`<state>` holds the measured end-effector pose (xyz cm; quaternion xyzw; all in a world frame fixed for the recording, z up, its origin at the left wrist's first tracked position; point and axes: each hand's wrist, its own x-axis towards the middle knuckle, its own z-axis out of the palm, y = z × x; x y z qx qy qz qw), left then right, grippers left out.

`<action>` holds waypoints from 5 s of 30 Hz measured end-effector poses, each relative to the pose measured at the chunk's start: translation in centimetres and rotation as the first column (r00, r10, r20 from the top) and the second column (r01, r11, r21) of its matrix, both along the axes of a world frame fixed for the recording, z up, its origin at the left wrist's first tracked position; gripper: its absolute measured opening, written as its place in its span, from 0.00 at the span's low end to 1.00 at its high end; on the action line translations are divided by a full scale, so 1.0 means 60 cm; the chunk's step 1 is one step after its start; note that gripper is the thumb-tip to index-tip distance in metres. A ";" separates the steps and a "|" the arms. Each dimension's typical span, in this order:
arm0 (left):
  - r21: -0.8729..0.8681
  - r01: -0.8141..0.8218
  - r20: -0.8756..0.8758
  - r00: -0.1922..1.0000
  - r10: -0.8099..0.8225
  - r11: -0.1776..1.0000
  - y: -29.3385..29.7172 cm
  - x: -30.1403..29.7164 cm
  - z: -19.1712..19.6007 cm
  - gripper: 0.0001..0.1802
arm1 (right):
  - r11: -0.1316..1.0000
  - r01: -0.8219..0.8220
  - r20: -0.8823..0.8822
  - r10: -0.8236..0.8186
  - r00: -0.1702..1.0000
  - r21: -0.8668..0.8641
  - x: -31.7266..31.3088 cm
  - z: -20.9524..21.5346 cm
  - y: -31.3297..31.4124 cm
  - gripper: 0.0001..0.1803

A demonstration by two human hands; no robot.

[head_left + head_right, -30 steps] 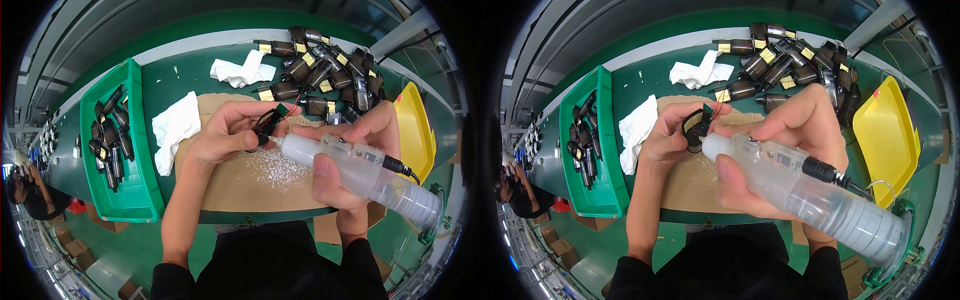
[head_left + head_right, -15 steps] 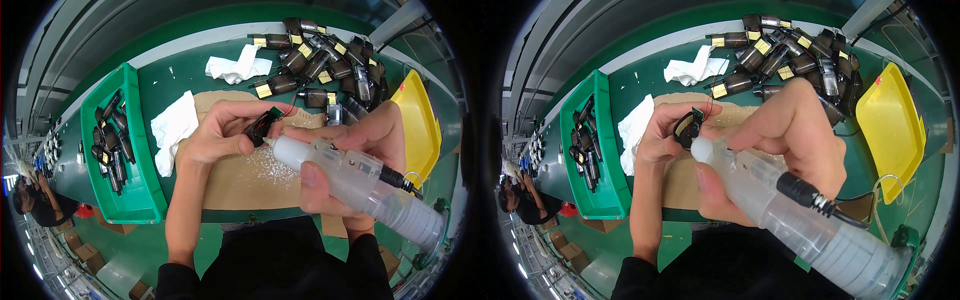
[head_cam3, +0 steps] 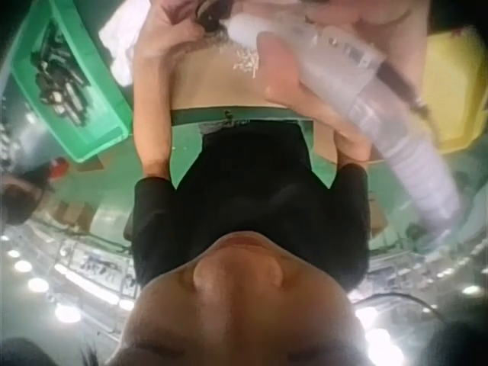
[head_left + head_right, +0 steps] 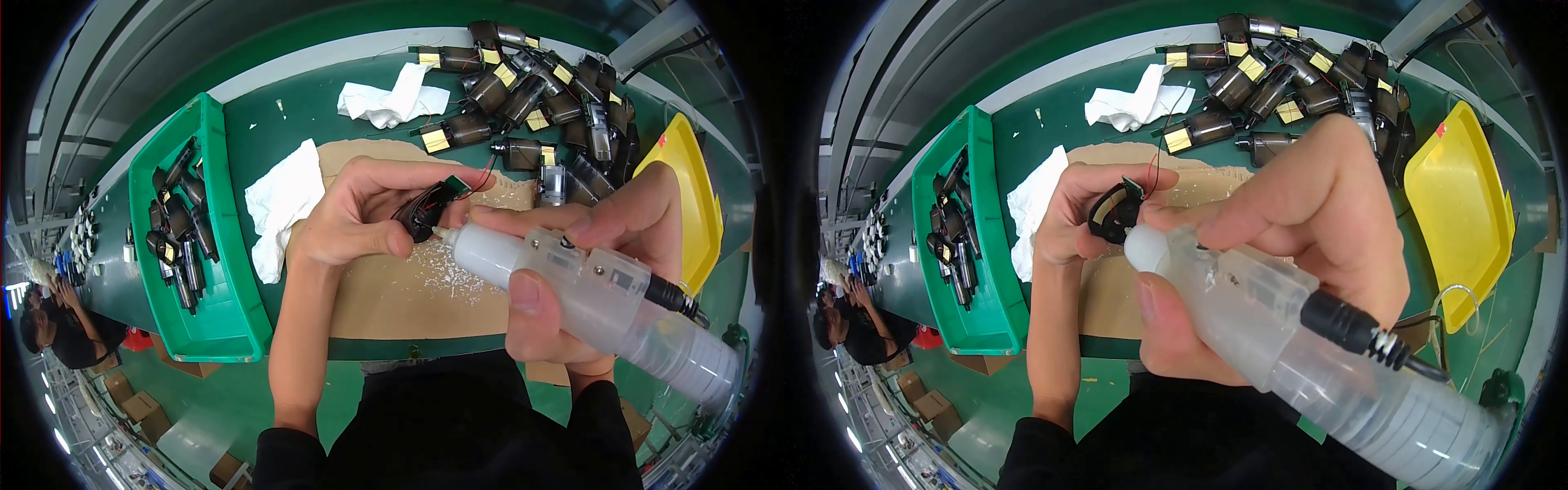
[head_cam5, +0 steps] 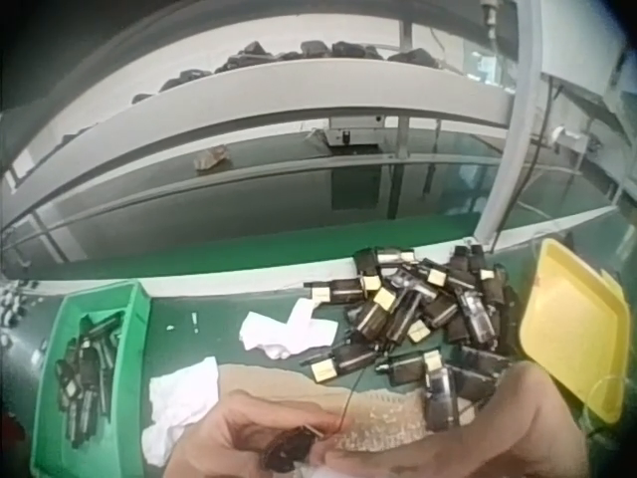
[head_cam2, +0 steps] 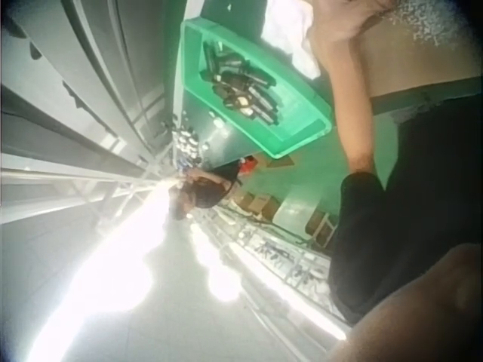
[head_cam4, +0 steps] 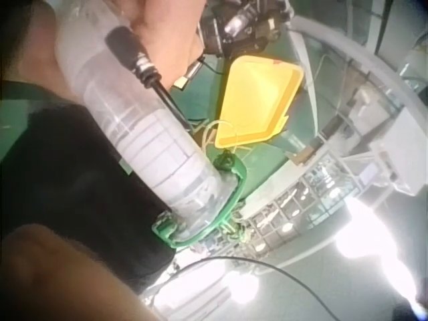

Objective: The person applies adhesive to electronic components using a glue syringe on an assembly line.

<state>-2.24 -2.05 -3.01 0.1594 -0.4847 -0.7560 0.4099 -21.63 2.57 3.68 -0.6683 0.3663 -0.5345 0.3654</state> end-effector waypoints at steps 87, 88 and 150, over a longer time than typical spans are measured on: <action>0.193 -0.614 0.003 0.780 0.626 0.765 -0.015 -0.024 0.064 0.25 | 0.958 0.039 0.225 -0.105 0.969 0.282 -0.108 -0.083 0.052 0.18; 0.340 -0.564 -0.115 0.769 0.629 0.752 -0.012 -0.020 0.066 0.24 | 0.959 0.059 0.222 -0.123 0.967 0.276 -0.104 -0.078 0.050 0.18; 0.067 0.096 -0.216 0.973 -0.079 0.993 0.024 -0.004 -0.005 0.37 | 1.000 0.019 -0.149 -0.016 0.989 0.019 -0.020 0.056 0.024 0.28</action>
